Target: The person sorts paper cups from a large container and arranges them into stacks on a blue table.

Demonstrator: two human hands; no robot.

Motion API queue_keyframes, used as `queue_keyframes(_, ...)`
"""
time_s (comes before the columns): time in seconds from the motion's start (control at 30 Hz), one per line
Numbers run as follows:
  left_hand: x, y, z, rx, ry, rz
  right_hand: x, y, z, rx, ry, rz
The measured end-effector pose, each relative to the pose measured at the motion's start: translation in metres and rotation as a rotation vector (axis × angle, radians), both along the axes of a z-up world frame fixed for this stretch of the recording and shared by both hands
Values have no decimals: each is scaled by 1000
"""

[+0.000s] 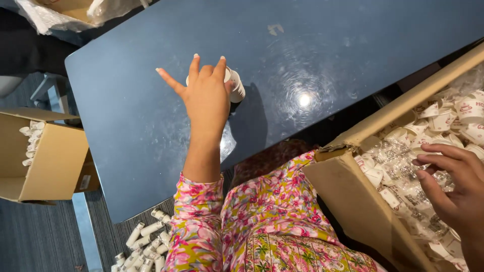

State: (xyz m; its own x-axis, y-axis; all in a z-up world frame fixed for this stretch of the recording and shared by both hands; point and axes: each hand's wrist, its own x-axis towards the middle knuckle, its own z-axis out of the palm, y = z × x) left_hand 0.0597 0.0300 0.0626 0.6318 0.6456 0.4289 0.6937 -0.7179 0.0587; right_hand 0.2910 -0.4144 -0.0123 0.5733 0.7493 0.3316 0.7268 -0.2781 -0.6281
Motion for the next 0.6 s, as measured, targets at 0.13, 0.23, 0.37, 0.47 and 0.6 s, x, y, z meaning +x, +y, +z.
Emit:
queue_keyframes(0.13,4,-6,-15,-17,50,41,1,-2,-3,2,-3,10)
queue_keyframes(0.23,6,-28,-14,114,-16,45,9,-1,-7,-22,25,-13)
queue_keyframes(0.37,14,-77,-37,-17,-216,-306,25,13,-11,-276,62,-98)
queue_keyframes(0.47,25,-116,-46,-166,-343,-565,30,30,-28,-638,127,-66)
queue_keyframes(0.6,49,-157,-31,-364,-524,-854,43,8,-118,-743,8,179)
